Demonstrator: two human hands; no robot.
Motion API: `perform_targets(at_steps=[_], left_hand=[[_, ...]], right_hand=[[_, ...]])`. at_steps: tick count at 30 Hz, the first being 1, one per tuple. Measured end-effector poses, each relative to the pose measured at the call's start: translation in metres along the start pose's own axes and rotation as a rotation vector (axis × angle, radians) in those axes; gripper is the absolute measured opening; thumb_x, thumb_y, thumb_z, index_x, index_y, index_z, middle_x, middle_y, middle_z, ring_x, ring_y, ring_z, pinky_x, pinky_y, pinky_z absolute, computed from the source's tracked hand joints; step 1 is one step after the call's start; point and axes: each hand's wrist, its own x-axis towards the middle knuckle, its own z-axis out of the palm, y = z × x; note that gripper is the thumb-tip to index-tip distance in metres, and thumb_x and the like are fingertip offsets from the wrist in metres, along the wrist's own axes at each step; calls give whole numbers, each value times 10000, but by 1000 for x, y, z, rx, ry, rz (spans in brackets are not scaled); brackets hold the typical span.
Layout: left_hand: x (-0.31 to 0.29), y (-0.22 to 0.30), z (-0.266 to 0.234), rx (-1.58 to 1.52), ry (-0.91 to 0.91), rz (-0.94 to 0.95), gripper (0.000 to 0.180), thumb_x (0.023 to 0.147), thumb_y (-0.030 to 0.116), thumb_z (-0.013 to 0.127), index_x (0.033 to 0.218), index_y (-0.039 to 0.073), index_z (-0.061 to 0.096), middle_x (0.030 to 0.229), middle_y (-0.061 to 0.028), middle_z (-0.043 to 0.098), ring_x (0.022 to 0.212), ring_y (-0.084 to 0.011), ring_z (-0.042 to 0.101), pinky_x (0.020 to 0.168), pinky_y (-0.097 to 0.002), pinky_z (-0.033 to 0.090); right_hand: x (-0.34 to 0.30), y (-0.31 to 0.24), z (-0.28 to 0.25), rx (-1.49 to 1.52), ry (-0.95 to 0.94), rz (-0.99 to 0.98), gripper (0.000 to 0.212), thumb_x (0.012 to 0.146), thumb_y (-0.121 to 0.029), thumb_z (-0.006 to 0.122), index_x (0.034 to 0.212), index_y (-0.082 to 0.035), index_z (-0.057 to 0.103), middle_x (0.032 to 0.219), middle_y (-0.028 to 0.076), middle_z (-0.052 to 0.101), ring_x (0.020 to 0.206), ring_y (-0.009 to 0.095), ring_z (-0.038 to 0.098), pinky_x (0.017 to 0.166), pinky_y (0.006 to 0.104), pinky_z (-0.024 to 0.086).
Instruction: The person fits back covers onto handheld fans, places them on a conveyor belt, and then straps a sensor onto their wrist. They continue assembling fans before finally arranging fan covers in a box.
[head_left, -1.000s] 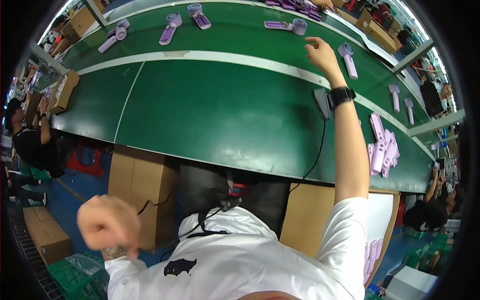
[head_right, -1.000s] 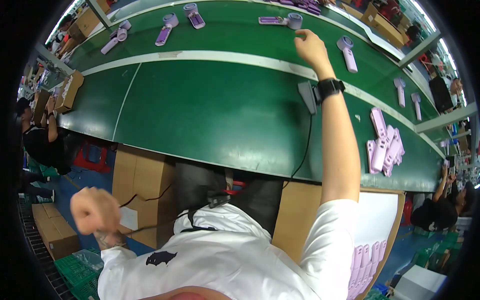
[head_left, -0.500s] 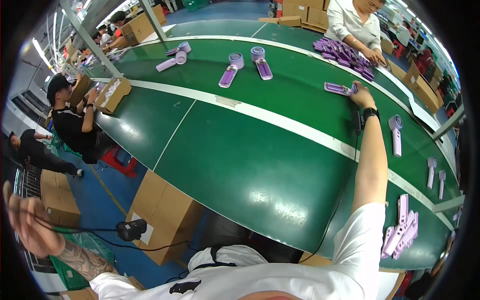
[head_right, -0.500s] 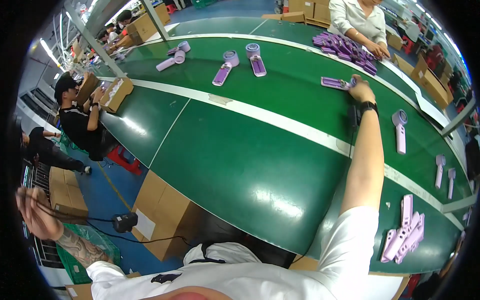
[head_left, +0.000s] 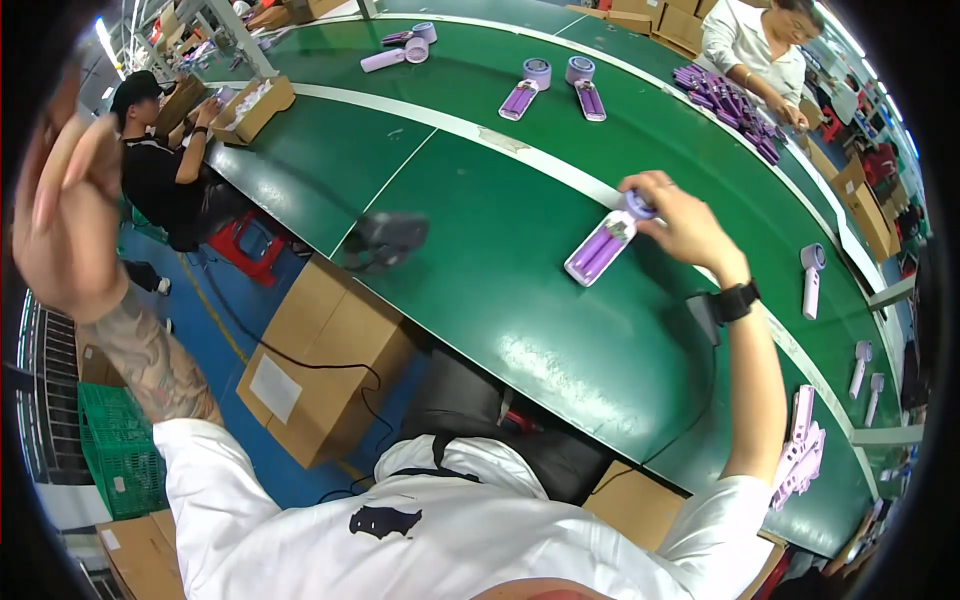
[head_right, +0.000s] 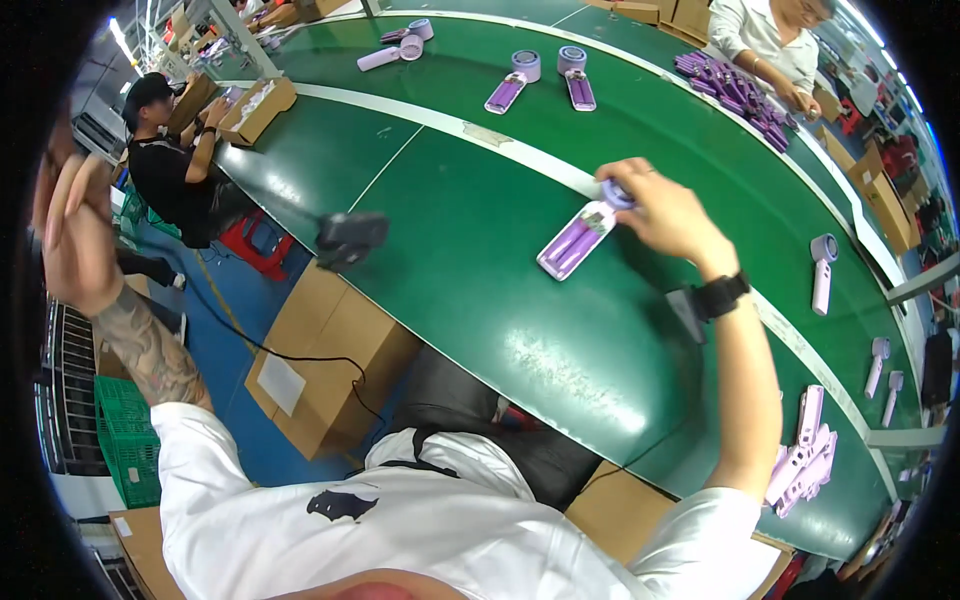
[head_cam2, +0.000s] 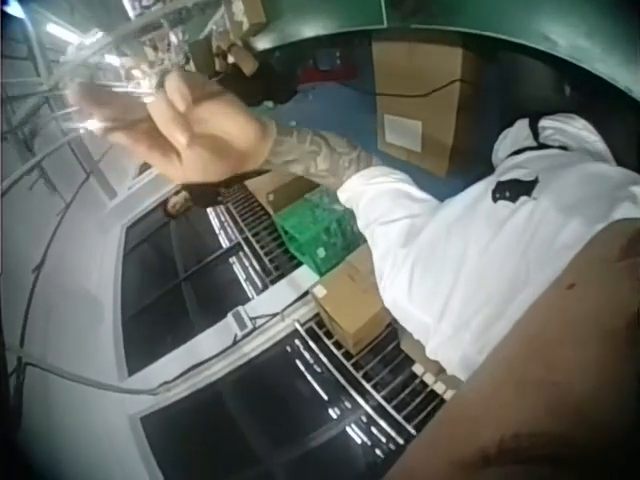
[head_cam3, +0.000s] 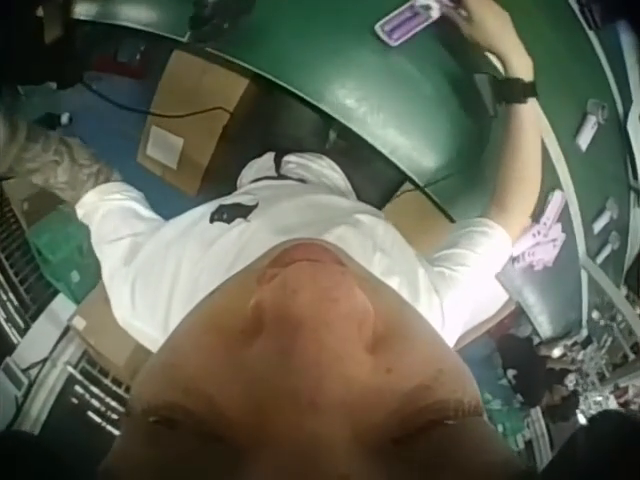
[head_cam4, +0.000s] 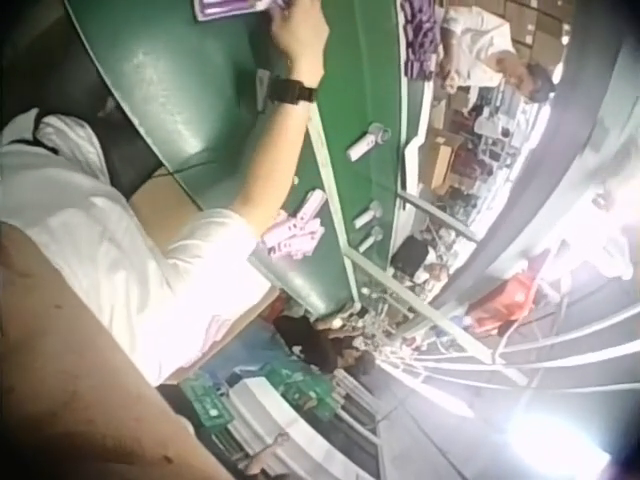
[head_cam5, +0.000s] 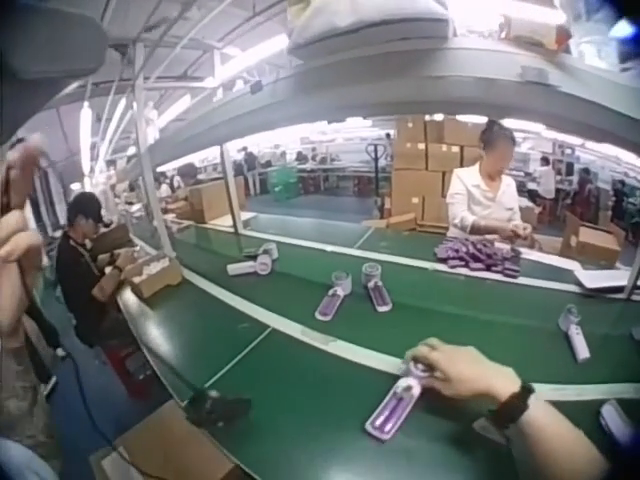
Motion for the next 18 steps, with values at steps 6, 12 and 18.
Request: perform_targets(at_steps=[6, 12, 18], left_hand=[[33, -18, -16, -7, -47, 131, 296, 1050, 181, 448, 1250, -25, 517, 1042, -77, 646, 865, -102, 580, 933, -265, 440], [59, -36, 47, 2, 384, 218, 329, 1070, 235, 396, 1203, -14, 565, 1244, -213, 626, 731, -124, 642, 725, -265, 563], [32, -40, 36, 187, 406, 167, 407, 1088, 245, 318, 1320, -31, 505, 1517, -256, 365, 758, -134, 648, 822, -282, 568]], right_hand=[[-17, -67, 52, -550, 244, -185, 632, 836, -111, 710, 1418, -151, 468, 1345, 132, 557, 1186, 328, 581, 997, 384, 475], [-29, -202, 98, 1065, 52, 180, 741, 893, -239, 734, 1465, 13, 337, 1191, 132, 631, 1088, 215, 623, 991, 335, 464], [-23, -214, 126, 1465, 171, 180, 734, 890, -202, 730, 1460, 30, 330, 1064, 78, 666, 969, 162, 647, 865, 291, 495]])
